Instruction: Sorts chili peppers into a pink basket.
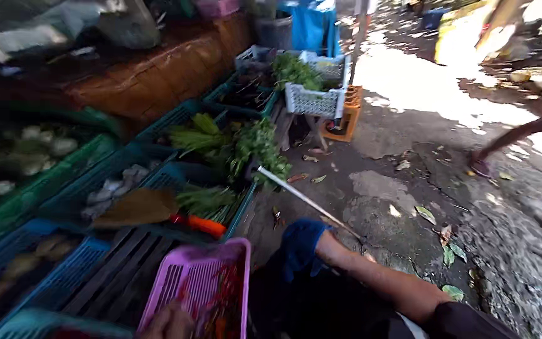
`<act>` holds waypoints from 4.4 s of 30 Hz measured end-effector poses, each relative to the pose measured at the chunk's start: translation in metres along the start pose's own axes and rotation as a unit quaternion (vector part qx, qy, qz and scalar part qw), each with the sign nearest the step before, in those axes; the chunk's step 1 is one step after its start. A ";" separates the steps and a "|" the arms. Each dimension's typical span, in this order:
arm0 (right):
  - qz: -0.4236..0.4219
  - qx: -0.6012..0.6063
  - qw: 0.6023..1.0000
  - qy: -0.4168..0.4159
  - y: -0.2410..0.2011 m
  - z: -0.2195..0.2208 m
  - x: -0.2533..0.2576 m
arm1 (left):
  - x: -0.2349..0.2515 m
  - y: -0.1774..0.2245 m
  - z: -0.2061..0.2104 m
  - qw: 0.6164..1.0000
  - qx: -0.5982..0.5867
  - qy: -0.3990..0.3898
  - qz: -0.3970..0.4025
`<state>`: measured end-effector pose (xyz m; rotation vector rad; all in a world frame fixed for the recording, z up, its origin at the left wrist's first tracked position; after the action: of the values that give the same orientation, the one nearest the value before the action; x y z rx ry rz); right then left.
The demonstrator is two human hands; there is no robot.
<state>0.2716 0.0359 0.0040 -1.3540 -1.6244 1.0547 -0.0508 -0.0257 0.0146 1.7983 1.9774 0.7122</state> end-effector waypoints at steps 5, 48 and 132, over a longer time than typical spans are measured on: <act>0.068 0.238 0.965 0.085 0.026 -0.006 0.001 | -0.017 -0.081 -0.058 0.956 0.154 0.165 -0.187; 0.079 0.467 0.868 -0.146 0.023 0.007 0.000 | 0.036 -0.018 0.031 0.994 0.006 0.110 0.000; 0.072 0.407 0.911 -0.009 0.034 0.025 0.003 | -0.003 -0.067 -0.046 0.961 0.123 0.182 -0.170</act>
<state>0.2605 0.0395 -0.0370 -0.8871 -0.8995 1.5948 -0.1308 -0.0373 0.0117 1.4665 2.6382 0.7484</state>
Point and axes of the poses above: each hand's wrist, its own x-axis towards the middle knuckle, its own z-axis out of the palm, y = z × x, the point moved 2 cm from there along x, towards the middle knuckle, and after that the axes turned 9 degrees about x, right-handed, at the moved point
